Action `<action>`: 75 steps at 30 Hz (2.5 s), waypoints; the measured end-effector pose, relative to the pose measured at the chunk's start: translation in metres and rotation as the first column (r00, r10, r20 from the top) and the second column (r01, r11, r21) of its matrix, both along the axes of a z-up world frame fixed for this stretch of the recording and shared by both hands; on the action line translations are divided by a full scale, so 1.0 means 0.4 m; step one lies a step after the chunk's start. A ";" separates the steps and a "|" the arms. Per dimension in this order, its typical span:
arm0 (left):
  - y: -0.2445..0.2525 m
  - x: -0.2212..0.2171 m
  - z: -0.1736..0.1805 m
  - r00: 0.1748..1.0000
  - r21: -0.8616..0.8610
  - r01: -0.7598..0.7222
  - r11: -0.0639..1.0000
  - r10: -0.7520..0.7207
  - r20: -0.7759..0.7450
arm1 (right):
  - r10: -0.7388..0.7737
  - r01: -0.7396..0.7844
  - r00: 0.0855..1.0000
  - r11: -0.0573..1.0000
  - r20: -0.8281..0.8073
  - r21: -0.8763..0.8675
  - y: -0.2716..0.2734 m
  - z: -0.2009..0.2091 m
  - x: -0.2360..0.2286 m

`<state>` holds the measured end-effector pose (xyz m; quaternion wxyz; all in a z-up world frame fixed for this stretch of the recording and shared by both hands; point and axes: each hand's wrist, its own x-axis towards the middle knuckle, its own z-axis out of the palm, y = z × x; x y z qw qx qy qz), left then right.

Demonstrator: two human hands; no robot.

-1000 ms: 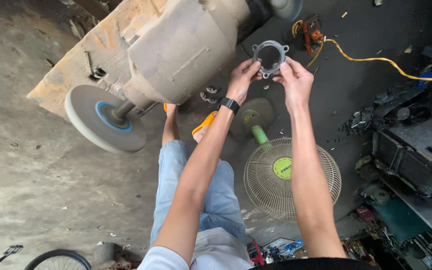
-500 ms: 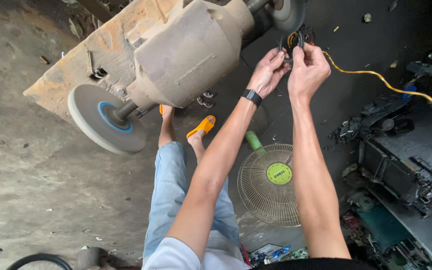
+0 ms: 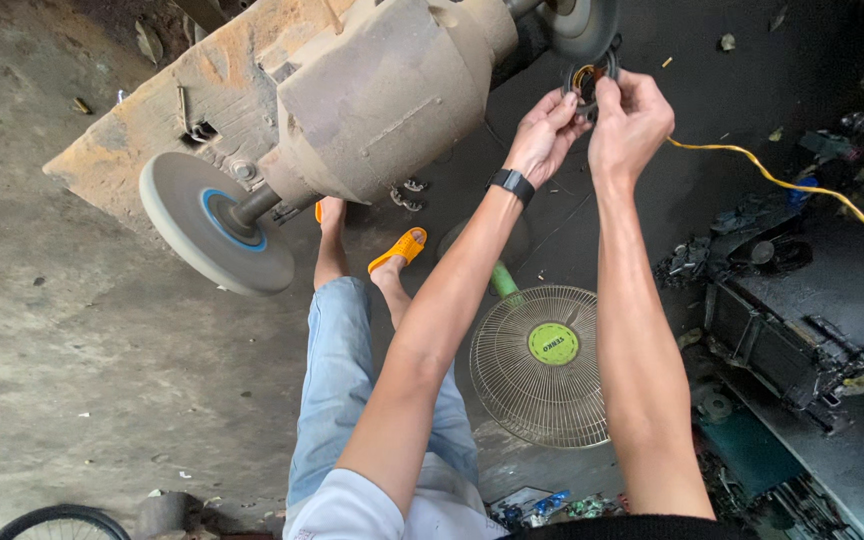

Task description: The person uses a bench grinder to smooth the edges of several small metal parts. They hold each piece against the spinning wheel, rotate it to grind different sides, and then place the finished items on the floor.

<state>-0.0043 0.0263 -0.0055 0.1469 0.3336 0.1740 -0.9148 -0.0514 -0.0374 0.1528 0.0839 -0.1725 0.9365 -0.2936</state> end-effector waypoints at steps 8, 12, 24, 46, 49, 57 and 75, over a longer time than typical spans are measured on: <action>-0.016 0.119 0.040 0.980 -0.091 0.113 0.989 -0.095 0.177 | -0.056 0.062 0.969 0.998 0.240 -0.018 0.120 -0.069 0.025; -0.034 0.196 0.024 0.918 -0.293 0.330 0.897 -0.232 0.322 | -0.097 0.110 0.910 0.994 0.403 -0.010 0.225 -0.106 0.037; -0.089 0.027 0.064 0.972 -0.154 0.223 0.963 -0.208 0.111 | -0.247 0.302 0.943 0.916 0.223 -0.263 0.112 -0.075 0.026; -0.001 0.038 0.028 0.976 0.111 -0.027 0.993 0.002 0.219 | -0.082 0.084 0.984 0.996 0.156 -0.006 0.046 -0.061 0.010; -0.005 0.107 0.037 0.923 -0.043 0.172 0.984 -0.145 0.356 | -0.156 0.182 0.922 0.982 0.354 -0.042 0.135 -0.125 0.019; -0.059 0.135 0.013 0.900 -0.254 0.403 0.879 -0.330 0.286 | -0.213 0.342 0.811 0.928 0.544 -0.148 0.212 -0.082 0.050; -0.033 0.008 -0.017 0.991 -0.068 0.107 0.992 -0.101 0.084 | -0.081 0.085 0.996 0.980 0.026 -0.181 0.074 -0.095 -0.004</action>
